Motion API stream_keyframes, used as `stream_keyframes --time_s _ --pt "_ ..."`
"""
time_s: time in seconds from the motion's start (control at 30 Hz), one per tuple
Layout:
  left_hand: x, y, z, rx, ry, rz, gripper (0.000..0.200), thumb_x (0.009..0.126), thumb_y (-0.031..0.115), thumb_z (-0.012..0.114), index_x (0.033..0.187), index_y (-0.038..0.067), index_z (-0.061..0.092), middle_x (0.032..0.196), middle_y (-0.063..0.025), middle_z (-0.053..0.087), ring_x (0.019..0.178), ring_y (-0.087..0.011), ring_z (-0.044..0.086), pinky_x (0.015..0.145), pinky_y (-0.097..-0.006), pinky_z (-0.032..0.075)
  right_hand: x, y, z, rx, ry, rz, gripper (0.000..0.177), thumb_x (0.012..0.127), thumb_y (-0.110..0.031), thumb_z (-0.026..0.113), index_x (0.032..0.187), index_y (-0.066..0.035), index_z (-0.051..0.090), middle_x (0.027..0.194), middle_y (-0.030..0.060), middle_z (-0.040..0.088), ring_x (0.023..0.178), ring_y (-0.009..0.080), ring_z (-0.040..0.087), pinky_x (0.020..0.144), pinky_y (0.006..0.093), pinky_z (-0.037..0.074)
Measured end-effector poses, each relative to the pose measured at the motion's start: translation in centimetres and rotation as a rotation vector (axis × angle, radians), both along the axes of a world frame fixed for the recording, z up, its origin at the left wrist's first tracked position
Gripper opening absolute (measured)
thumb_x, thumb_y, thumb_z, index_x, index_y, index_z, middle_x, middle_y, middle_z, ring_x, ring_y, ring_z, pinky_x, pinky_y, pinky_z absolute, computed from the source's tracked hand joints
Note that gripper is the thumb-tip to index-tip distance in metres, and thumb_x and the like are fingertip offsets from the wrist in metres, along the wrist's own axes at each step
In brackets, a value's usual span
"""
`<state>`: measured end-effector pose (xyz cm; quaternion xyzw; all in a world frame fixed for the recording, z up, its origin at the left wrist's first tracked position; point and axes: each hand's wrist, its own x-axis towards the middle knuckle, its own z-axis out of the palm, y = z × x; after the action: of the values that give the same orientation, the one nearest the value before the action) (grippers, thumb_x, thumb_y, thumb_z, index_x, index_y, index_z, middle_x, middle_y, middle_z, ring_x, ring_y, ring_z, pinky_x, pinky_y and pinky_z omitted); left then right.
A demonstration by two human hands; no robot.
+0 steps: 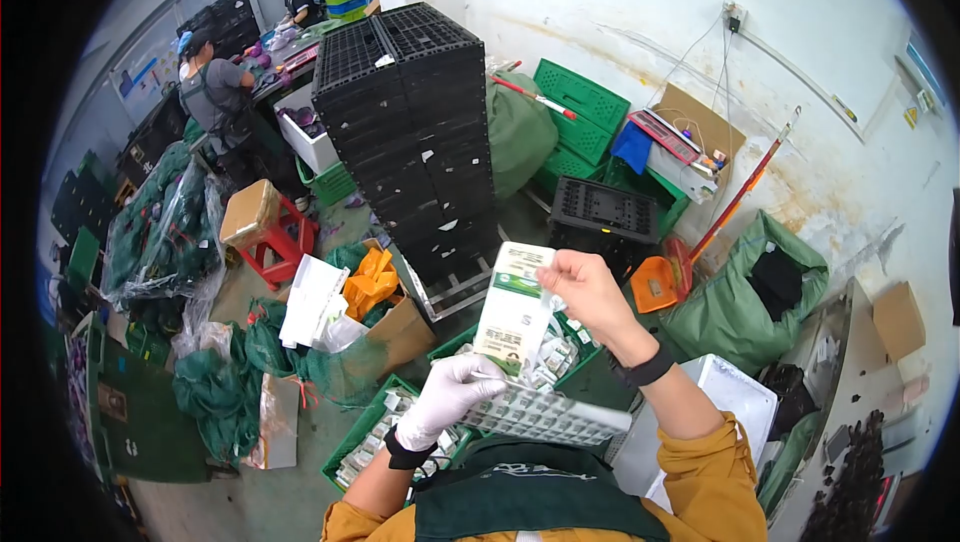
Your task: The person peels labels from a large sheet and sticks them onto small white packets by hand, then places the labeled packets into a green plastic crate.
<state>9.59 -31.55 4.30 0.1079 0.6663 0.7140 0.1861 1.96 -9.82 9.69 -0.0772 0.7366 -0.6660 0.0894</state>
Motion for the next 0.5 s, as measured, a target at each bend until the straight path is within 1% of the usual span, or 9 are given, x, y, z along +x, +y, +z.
stream_keyframes --time_s 0.03,0.13,0.17,0.2,0.27,0.3,0.37,0.47,0.5 --pt "-0.1 0.0 -0.1 -0.001 0.028 0.055 0.006 0.075 0.003 0.067 0.079 0.001 0.062 0.073 -0.0020 0.062 0.068 -0.0079 0.056 0.066 -0.0222 0.045 -0.3 0.0 -0.2 0.227 0.192 -0.069 0.010 0.087 -0.009 0.054 0.085 0.000 0.055 0.067 -0.0033 0.053 0.060 0.0028 0.045 0.051 0.0206 0.037" --pt "-0.5 0.0 0.8 -0.056 0.098 0.152 0.004 0.075 0.002 0.066 0.076 0.001 0.062 0.073 -0.0025 0.060 0.068 -0.0087 0.055 0.064 -0.0222 0.045 1.9 -1.2 0.8 0.188 0.268 0.108 0.007 0.085 -0.008 0.054 0.089 -0.003 0.052 0.066 -0.0018 0.054 0.060 0.0046 0.049 0.052 0.0217 0.039" --pt "-0.5 0.0 0.9 -0.064 0.101 0.154 0.004 0.074 0.002 0.066 0.075 0.000 0.062 0.073 -0.0027 0.060 0.068 -0.0088 0.055 0.064 -0.0225 0.044 2.9 -2.0 1.4 0.285 0.301 0.186 0.014 0.082 -0.007 0.055 0.093 -0.005 0.049 0.065 0.0007 0.053 0.060 0.0056 0.050 0.053 0.0236 0.040" --pt "-0.5 0.1 1.0 -0.074 0.105 0.154 0.004 0.074 0.002 0.066 0.074 0.000 0.062 0.073 -0.0030 0.060 0.068 -0.0090 0.055 0.064 -0.0228 0.044 3.6 -3.1 1.3 0.209 0.204 0.234 0.018 0.079 -0.011 0.059 0.088 -0.001 0.046 0.063 0.0116 0.053 0.062 0.0240 0.057 0.059 0.0352 0.044" --pt "-0.4 0.4 1.1 -0.045 0.153 0.138 0.004 0.073 0.002 0.066 0.074 0.000 0.062 0.073 -0.0029 0.060 0.068 -0.0091 0.055 0.064 -0.0232 0.044 3.7 -4.3 -0.6 0.384 0.469 0.145 0.026 0.077 -0.015 0.063 0.085 -0.002 0.042 0.065 0.0161 0.054 0.065 0.0331 0.057 0.059 0.0418 0.043" --pt "-0.4 0.4 1.1 -0.055 0.186 0.150 0.004 0.073 0.002 0.066 0.074 0.000 0.062 0.073 -0.0027 0.060 0.068 -0.0092 0.055 0.064 -0.0232 0.044 3.6 -4.3 -0.7 0.382 0.469 0.143 0.026 0.077 -0.015 0.063 0.085 -0.002 0.042 0.065 0.0161 0.054 0.065 0.0331 0.057 0.059 0.0418 0.043" --pt "-0.5 0.4 1.4 -0.039 0.230 0.190 0.005 0.074 0.002 0.067 0.076 0.000 0.063 0.073 -0.0021 0.060 0.067 -0.0086 0.055 0.063 -0.0226 0.044 3.1 -3.9 -0.7 0.624 0.578 -0.069 0.033 0.074 -0.018 0.066 0.083 -0.002 0.040 0.065 0.0188 0.054 0.066 0.0378 0.056 0.058 0.0458 0.041" --pt "-0.7 -0.6 1.6 -0.003 0.087 0.246 0.006 0.075 0.004 0.067 0.077 0.000 0.063 0.073 -0.0017 0.061 0.065 -0.0072 0.055 0.061 -0.0215 0.044 1.4 -1.3 -0.3 0.637 0.515 -0.070 0.034 0.072 -0.024 0.069 0.078 -0.001 0.043 0.062 0.0150 0.052 0.059 0.0355 0.054 0.053 0.0421 0.042" --pt "-0.8 -0.9 1.7 0.001 0.059 0.259 0.007 0.075 0.005 0.067 0.078 0.001 0.063 0.072 -0.0009 0.061 0.064 -0.0062 0.054 0.060 -0.0203 0.043 1.5 -0.7 0.3 0.537 0.398 0.027 0.035 0.070 -0.025 0.072 0.078 -0.002 0.046 0.062 0.0100 0.050 0.055 0.0246 0.050 0.051 0.0342 0.040"
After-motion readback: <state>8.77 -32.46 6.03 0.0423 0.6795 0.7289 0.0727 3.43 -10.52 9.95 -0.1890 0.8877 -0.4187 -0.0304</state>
